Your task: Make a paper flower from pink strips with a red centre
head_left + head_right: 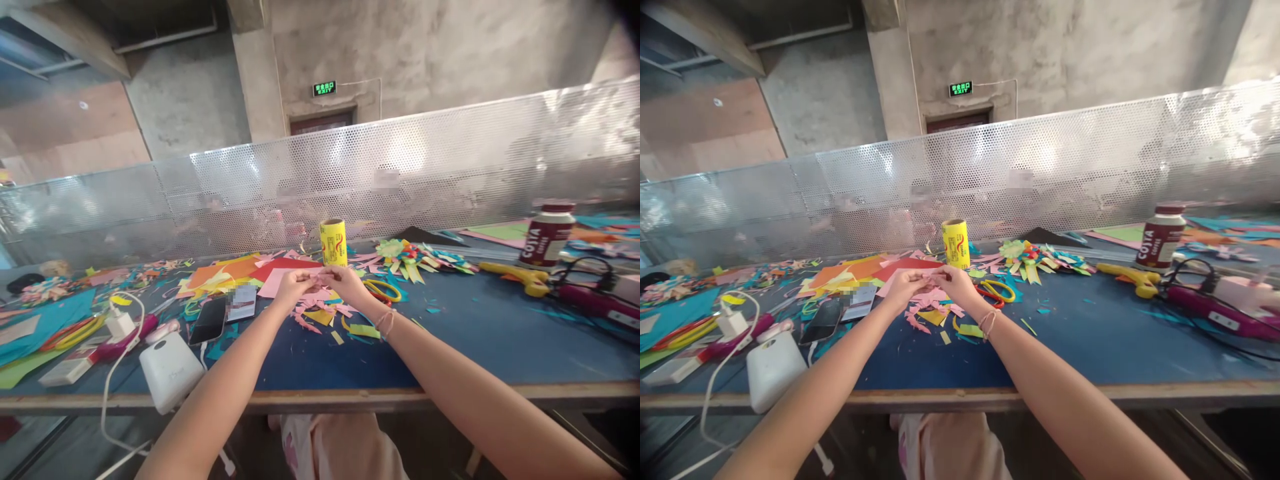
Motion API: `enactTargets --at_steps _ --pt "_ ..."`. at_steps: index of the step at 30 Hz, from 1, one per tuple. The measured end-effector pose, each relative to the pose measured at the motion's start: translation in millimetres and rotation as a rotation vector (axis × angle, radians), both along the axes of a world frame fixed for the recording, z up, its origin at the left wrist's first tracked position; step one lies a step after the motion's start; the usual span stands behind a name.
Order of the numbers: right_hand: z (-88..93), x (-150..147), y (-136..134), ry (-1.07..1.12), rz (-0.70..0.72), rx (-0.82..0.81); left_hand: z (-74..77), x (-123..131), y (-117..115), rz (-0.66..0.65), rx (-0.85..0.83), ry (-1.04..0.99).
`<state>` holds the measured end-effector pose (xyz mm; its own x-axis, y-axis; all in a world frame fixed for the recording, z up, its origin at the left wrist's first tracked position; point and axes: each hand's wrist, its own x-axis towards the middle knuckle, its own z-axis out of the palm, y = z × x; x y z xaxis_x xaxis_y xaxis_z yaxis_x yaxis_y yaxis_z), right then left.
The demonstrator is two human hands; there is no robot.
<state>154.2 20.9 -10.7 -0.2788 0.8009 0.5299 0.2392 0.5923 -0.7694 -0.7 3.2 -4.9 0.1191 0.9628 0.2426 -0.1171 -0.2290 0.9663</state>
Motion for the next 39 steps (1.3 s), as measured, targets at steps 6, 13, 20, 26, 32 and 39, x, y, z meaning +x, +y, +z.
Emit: enactTargets --at_steps 6,13,20,26,32,39 --pt "-0.6 1.5 -0.3 -0.055 -0.043 0.023 0.4 2.4 -2.6 -0.020 -0.012 -0.009" --pt "3.2 1.6 -4.6 -0.106 -0.070 0.076 0.0 2.8 -2.7 0.005 0.003 0.041" --pt "8.4 1.9 -10.1 -0.094 -0.079 0.051 -0.7 1.4 -1.7 -0.005 0.031 0.049" --pt "6.2 5.7 -2.6 0.014 0.019 -0.101 1.2 0.5 -2.1 -0.016 0.023 0.073" --pt "2.1 9.1 8.0 0.031 0.056 -0.142 0.4 -0.8 0.3 0.008 0.028 0.148" --pt "-0.5 11.3 11.5 0.084 0.045 -0.185 -0.4 -3.4 2.7 0.053 0.089 0.184"
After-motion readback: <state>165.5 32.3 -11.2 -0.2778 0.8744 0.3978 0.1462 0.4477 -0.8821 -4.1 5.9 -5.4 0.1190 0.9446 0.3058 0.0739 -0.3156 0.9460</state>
